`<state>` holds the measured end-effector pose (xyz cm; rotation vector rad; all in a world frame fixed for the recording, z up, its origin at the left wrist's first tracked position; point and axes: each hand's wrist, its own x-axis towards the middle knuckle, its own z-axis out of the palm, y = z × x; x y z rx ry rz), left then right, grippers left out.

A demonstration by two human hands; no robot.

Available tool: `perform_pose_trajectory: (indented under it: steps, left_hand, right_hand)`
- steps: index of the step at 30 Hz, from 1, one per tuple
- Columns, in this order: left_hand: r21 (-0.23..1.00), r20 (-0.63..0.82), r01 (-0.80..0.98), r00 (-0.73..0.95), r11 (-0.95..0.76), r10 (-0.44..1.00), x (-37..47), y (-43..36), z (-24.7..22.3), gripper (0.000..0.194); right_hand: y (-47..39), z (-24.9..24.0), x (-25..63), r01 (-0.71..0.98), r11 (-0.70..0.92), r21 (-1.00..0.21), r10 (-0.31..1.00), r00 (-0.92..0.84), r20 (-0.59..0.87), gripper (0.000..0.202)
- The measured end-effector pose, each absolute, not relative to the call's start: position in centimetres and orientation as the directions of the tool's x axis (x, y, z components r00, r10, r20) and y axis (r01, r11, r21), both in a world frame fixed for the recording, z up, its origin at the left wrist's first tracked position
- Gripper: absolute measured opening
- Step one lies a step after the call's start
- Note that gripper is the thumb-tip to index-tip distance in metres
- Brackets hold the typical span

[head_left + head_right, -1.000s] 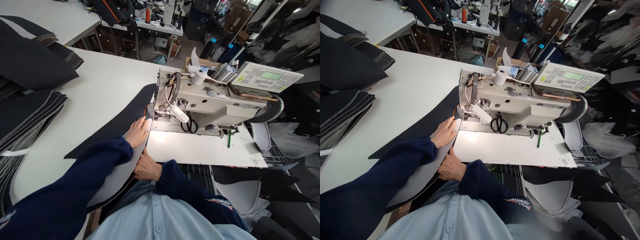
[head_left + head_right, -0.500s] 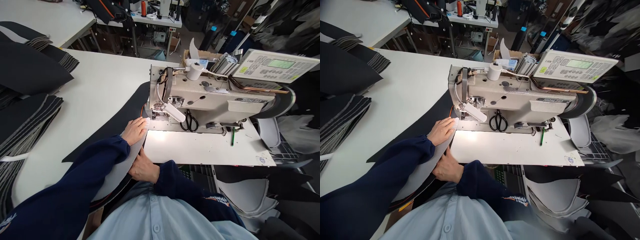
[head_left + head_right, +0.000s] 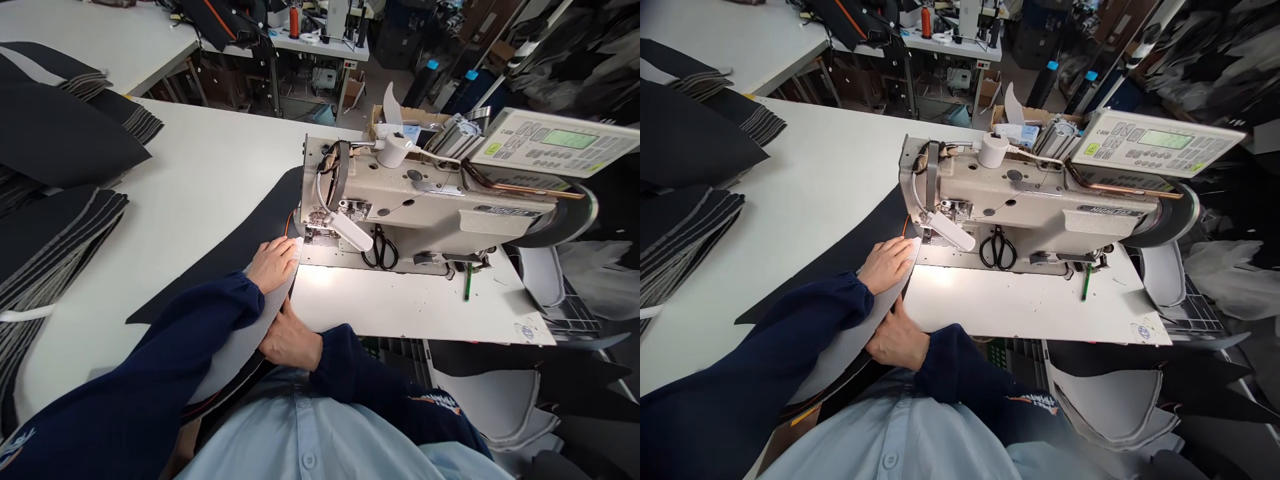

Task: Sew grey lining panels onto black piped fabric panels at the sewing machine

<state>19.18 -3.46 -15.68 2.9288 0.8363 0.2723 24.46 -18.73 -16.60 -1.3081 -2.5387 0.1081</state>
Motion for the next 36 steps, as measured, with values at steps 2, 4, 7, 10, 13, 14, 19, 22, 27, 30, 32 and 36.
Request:
perform_pose_trajectory:
  steps: [2, 4, 7, 10, 13, 14, 19, 22, 27, 30, 32, 36]
  left_hand:
    - [0.129, 0.164, 0.514, 0.833, -0.848, 0.529, 20.1, -3.5, -15.8, 0.04]
    - [0.13, 0.178, 0.506, 0.834, -0.853, 0.522, 21.0, -3.5, -16.0, 0.041]
    - [0.126, 0.186, 0.5, 0.837, -0.857, 0.515, 21.9, -3.4, -16.1, 0.041]
    - [0.13, 0.176, 0.498, 0.839, -0.857, 0.515, 22.1, -3.5, -15.8, 0.042]
    - [0.15, 0.148, 0.49, 0.848, -0.859, 0.509, 22.0, -3.6, -15.4, 0.046]
    - [0.154, 0.135, 0.488, 0.851, -0.859, 0.508, 21.9, -3.6, -15.3, 0.05]
    - [0.162, 0.053, 0.494, 0.86, -0.854, 0.507, 22.3, -3.7, -14.6, 0.064]
    - [0.175, -0.028, 0.508, 0.859, -0.843, 0.512, 22.7, -3.6, -13.9, 0.064]
    - [0.206, -0.229, 0.509, 0.856, -0.836, 0.464, 21.7, -5.1, -12.0, 0.072]
    - [0.234, -0.247, 0.49, 0.865, -0.84, 0.436, 19.6, -7.1, -10.9, 0.064]
    - [0.209, -0.25, 0.517, 0.849, -0.83, 0.466, 18.4, -8.5, -10.4, 0.055]
    - [0.125, -0.295, 0.58, 0.796, -0.805, 0.528, 18.0, -9.9, -9.9, 0.044]
  right_hand:
    - [-18.7, -16.4, 25.3, 0.787, 0.584, -0.201, 0.811, -0.556, 0.182, 0.022]
    - [-18.7, -16.2, 26.2, 0.79, 0.579, -0.203, 0.815, -0.555, 0.167, 0.022]
    - [-18.7, -16.0, 27.1, 0.797, 0.572, -0.192, 0.82, -0.549, 0.165, 0.023]
    - [-18.8, -15.8, 27.2, 0.798, 0.572, -0.191, 0.82, -0.551, 0.155, 0.022]
    - [-18.9, -15.7, 27.0, 0.803, 0.563, -0.197, 0.826, -0.546, 0.14, 0.023]
    - [-18.9, -15.7, 26.9, 0.805, 0.56, -0.194, 0.828, -0.545, 0.131, 0.024]
    - [-19.1, -15.5, 26.7, 0.815, 0.553, -0.172, 0.833, -0.546, 0.087, 0.024]
    - [-19.4, -15.1, 26.9, 0.821, 0.547, -0.164, 0.836, -0.544, 0.066, 0.022]
    - [-20.0, -14.5, 27.0, 0.828, 0.537, -0.16, 0.843, -0.532, 0.077, 0.025]
    - [-20.6, -14.4, 26.7, 0.839, 0.524, -0.147, 0.852, -0.517, 0.083, 0.027]
    - [-21.3, -14.2, 26.2, 0.847, 0.516, -0.128, 0.856, -0.51, 0.084, 0.028]
    - [-23.2, -13.7, 25.1, 0.859, 0.5, -0.105, 0.864, -0.489, 0.121, 0.03]
